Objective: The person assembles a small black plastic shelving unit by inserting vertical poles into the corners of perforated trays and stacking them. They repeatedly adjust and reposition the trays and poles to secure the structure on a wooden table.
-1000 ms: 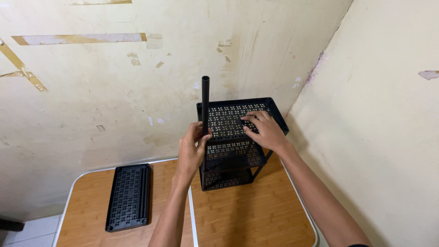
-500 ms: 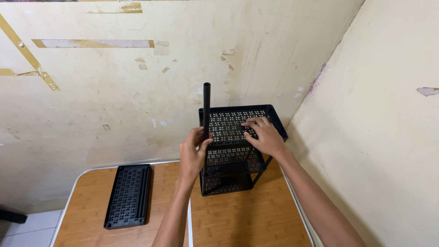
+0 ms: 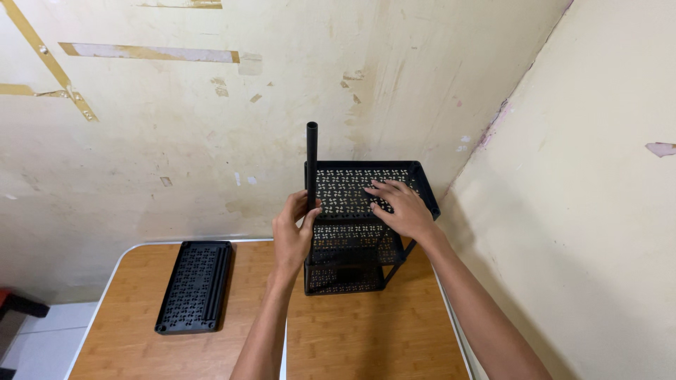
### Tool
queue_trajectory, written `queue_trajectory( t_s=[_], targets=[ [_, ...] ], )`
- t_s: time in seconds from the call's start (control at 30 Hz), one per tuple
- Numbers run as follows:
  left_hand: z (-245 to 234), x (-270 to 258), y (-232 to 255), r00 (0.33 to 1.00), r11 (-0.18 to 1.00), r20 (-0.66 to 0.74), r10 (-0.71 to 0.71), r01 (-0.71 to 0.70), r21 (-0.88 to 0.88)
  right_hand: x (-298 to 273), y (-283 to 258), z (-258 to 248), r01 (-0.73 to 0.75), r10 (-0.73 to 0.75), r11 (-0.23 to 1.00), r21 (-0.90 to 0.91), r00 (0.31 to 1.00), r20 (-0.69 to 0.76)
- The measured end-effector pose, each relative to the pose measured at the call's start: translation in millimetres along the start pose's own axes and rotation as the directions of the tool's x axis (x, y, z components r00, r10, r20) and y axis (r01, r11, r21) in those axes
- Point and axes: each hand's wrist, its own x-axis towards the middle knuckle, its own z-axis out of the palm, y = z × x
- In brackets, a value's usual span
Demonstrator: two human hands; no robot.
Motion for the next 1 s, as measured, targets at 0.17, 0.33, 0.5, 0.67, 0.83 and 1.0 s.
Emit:
queue_trajectory(
  t_s=[0.17, 0.33, 0.5, 0.67, 0.83, 1.0],
  targets=[
    [-4, 1, -1, 0.985, 0.982, 0.071, 0.154, -0.144, -0.126, 2, 0, 0, -0.011, 0.012, 0.999, -0.039, 1.0, 0.024],
    [0, 0, -1, 0.999, 0.995, -0.029, 0.045, -0.048, -0.092, 2, 4, 4, 0.052, -0.052, 0.998, -0.025, 0.999, 0.012],
    [-3, 4, -2, 0.995, 0.994, -0.018, 0.102, -0.103, -0.048, 4, 8, 6, 0.061, -0.061, 0.998, -0.034, 0.998, 0.011],
    [-4, 5, -2, 0.997, 0.992, 0.0, 0.075, -0.075, -0.1, 6, 8, 9, 0.047, -0.047, 0.998, -0.033, 0.999, 0.014],
    [-8, 11, 3, 1.0, 1.0, 0.017, -0.019, 0.02, -0.002, 11, 15, 15, 0.001, 0.006, 0.998, -0.071, 0.995, 0.101],
    [-19, 18, 10, 0.979, 0.996, 0.199, 0.054, -0.04, -0.074, 22, 27, 24, -0.015, 0.033, 0.997, -0.073, 0.969, 0.244]
  ],
)
